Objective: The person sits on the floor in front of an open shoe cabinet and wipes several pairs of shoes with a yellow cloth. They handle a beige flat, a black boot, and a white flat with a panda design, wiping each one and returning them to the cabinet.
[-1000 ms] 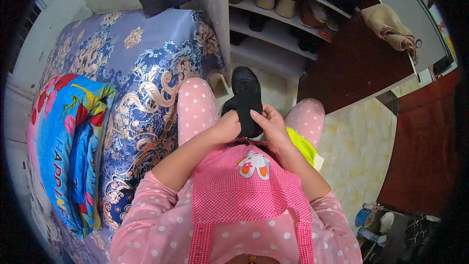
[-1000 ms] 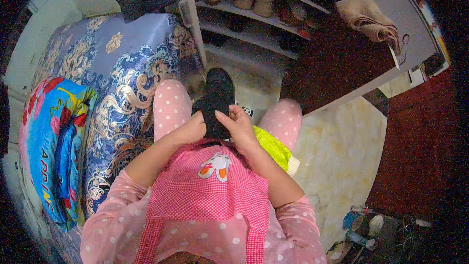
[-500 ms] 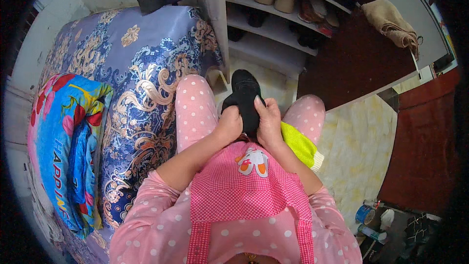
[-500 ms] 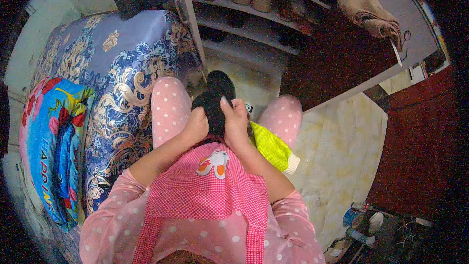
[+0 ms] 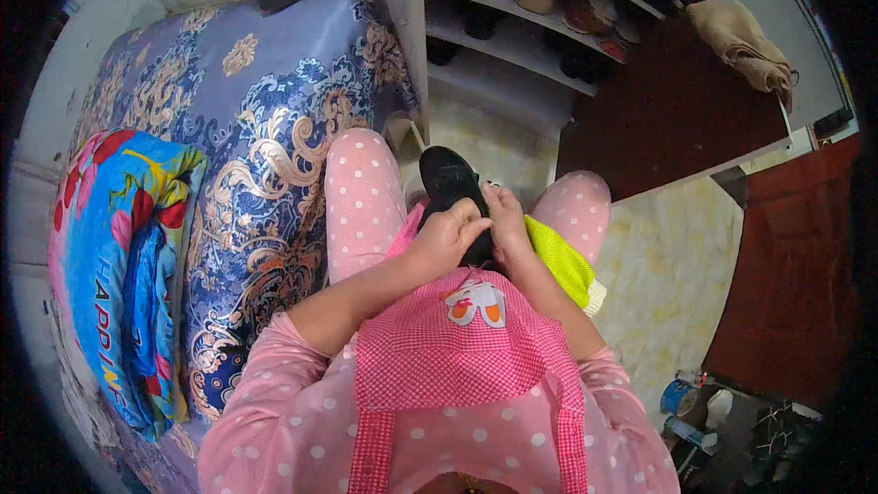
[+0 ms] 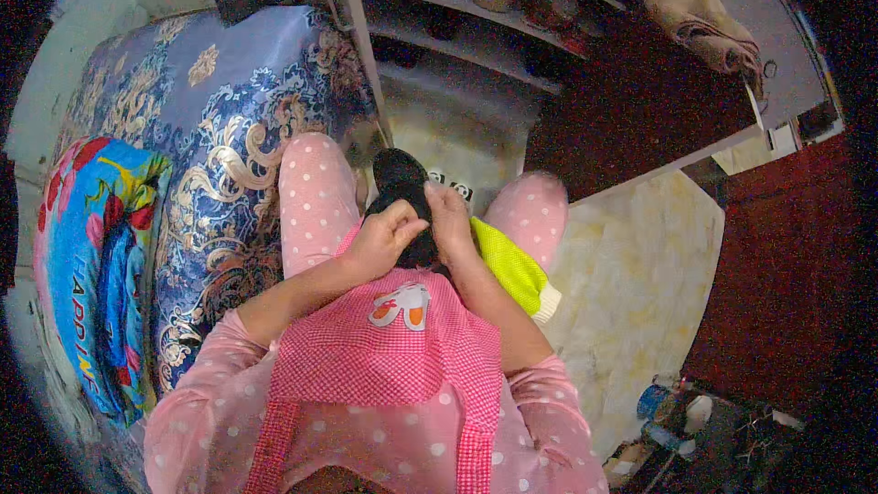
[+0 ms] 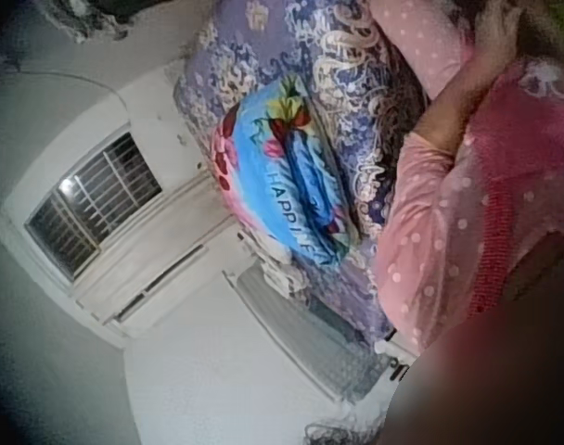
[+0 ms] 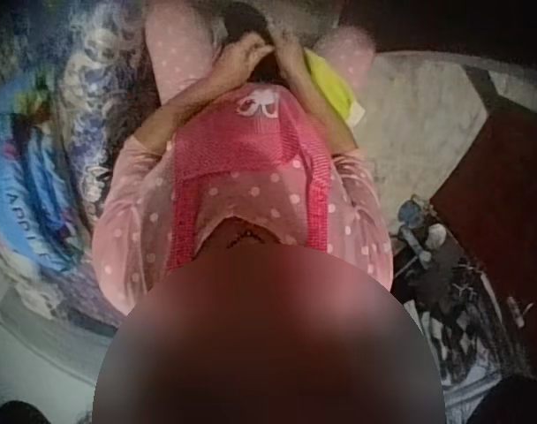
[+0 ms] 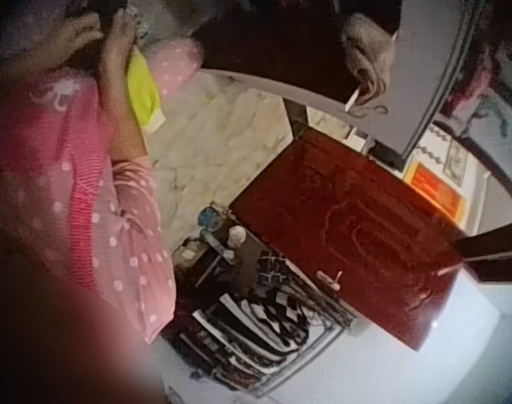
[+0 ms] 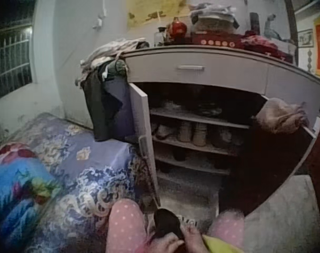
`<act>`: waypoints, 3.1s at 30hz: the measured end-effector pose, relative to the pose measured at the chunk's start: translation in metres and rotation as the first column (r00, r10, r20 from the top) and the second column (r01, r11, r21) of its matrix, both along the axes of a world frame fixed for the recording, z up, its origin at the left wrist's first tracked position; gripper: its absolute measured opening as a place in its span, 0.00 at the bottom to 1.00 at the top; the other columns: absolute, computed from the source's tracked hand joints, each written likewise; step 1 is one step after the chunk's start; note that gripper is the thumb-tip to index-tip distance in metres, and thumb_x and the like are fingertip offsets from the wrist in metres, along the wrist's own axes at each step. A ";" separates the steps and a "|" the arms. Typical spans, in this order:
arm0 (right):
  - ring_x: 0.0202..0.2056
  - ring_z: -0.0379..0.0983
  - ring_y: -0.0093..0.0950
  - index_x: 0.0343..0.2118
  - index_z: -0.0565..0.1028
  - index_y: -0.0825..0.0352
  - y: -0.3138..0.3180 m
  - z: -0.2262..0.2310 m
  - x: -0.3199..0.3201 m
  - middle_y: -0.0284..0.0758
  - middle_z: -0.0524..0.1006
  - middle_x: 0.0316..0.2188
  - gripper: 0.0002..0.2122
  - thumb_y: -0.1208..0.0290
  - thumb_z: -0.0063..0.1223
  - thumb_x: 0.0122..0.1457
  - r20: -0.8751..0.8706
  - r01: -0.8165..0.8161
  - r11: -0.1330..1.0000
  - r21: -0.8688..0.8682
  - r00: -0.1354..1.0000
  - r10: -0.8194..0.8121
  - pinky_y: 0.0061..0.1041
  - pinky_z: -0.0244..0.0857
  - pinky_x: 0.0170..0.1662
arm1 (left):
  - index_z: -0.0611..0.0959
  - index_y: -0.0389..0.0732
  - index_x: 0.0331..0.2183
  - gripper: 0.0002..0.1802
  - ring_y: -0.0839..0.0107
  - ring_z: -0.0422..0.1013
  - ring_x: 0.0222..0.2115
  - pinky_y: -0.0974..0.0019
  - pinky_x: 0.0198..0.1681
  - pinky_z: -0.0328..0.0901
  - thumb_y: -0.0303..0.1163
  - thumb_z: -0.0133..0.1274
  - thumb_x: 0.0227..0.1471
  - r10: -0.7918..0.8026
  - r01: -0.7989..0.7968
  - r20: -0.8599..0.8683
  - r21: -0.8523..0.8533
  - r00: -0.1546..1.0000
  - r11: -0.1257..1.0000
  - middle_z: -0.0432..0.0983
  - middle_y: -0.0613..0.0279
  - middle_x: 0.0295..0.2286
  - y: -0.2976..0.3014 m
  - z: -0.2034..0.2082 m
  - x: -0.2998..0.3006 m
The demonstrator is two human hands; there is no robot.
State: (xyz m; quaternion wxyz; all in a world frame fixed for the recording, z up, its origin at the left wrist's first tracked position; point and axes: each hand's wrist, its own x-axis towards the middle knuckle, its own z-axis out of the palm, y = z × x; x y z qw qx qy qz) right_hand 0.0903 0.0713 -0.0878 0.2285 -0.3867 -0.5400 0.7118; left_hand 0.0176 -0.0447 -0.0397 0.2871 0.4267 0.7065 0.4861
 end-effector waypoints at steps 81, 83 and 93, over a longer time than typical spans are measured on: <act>0.15 0.55 0.24 0.16 0.67 0.72 0.044 0.017 -0.032 0.41 0.62 0.11 0.21 0.60 0.52 0.58 0.032 0.049 0.799 0.600 0.996 -0.085 0.30 0.52 0.21 | 0.82 0.37 0.34 0.16 0.75 0.71 0.27 0.70 0.31 0.66 0.38 0.62 0.46 0.282 -0.464 0.572 0.200 0.770 0.863 0.76 0.66 0.29 0.061 0.003 -0.020; 0.17 0.66 0.38 0.18 0.70 0.72 0.043 0.045 -0.023 0.47 0.68 0.15 0.18 0.62 0.53 0.57 0.263 -0.124 0.701 0.703 0.960 -0.094 0.34 0.59 0.23 | 0.80 0.36 0.37 0.19 0.76 0.70 0.29 0.72 0.35 0.66 0.37 0.62 0.45 0.263 -0.334 0.271 0.265 0.926 0.905 0.76 0.64 0.32 0.054 0.007 -0.030; 0.24 0.64 0.21 0.26 0.72 0.69 0.068 0.046 -0.026 0.29 0.71 0.22 0.17 0.56 0.52 0.58 0.044 -0.267 0.905 0.330 0.962 0.268 0.22 0.60 0.28 | 0.76 0.42 0.45 0.35 0.58 0.69 0.44 0.62 0.47 0.64 0.58 0.57 0.43 -0.024 0.005 -0.341 -0.055 0.940 0.998 0.73 0.52 0.43 0.052 0.012 -0.038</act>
